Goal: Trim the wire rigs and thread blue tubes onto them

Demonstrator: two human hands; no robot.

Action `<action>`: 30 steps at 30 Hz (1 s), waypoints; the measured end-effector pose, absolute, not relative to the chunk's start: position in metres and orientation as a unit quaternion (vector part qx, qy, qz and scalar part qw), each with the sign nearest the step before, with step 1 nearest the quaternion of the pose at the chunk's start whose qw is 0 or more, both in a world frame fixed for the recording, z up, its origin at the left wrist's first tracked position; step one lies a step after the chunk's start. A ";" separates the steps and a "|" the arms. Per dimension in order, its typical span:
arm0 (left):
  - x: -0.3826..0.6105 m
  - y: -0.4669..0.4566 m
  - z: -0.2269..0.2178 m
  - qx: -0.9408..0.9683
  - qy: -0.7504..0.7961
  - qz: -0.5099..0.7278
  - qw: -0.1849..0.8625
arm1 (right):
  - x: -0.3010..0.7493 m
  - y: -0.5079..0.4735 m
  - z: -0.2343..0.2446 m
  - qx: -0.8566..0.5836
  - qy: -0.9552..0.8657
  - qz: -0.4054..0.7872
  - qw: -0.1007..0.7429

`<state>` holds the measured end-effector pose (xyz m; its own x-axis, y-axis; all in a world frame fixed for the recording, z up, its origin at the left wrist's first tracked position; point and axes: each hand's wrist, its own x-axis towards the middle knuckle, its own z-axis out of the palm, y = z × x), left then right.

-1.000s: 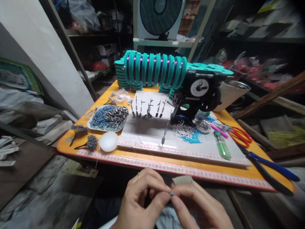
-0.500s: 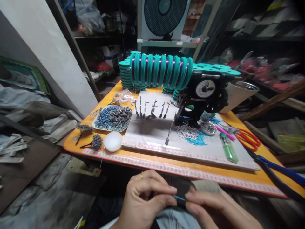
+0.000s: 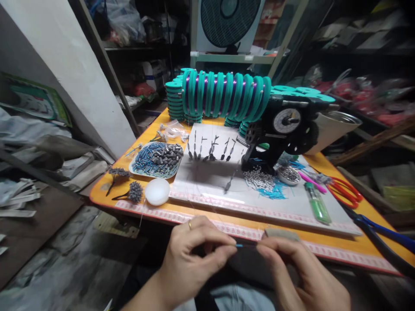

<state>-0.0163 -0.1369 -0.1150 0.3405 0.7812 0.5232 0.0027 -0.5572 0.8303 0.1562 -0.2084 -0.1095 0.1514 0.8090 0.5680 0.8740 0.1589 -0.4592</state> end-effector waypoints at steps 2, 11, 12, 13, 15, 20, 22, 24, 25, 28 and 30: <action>-0.023 -0.119 -0.107 0.805 0.255 0.471 0.258 | 0.164 -0.197 -0.115 -0.630 -0.680 -0.066 0.370; -0.038 -0.061 -0.091 0.923 0.243 0.296 0.035 | 0.195 -0.174 -0.127 -0.643 -0.690 -0.173 0.283; -0.038 -0.060 -0.091 0.928 0.243 0.282 0.026 | 0.194 -0.177 -0.126 -0.643 -0.690 -0.180 0.279; -0.038 -0.059 -0.090 0.931 0.245 0.271 0.024 | 0.191 -0.180 -0.124 -0.645 -0.689 -0.184 0.277; -0.037 -0.059 -0.089 0.934 0.248 0.256 0.022 | 0.178 -0.184 -0.121 -0.642 -0.691 -0.182 0.278; -0.038 -0.059 -0.087 0.938 0.249 0.241 0.020 | 0.134 -0.177 -0.117 -0.608 -0.733 -0.116 0.281; -0.038 -0.058 -0.087 0.938 0.245 0.245 0.019 | 0.126 -0.170 -0.119 -0.621 -0.734 -0.134 0.238; -0.039 -0.058 -0.088 0.938 0.242 0.249 0.020 | 0.129 -0.167 -0.120 -0.623 -0.735 -0.158 0.216; -0.039 -0.058 -0.088 0.937 0.240 0.252 0.022 | 0.133 -0.168 -0.121 -0.626 -0.731 -0.167 0.214; -0.037 -0.059 -0.088 0.936 0.238 0.256 0.034 | 0.152 -0.178 -0.121 -0.640 -0.713 -0.201 0.204; -0.035 -0.059 -0.088 0.937 0.234 0.256 0.040 | 0.165 -0.187 -0.122 -0.646 -0.707 -0.215 0.194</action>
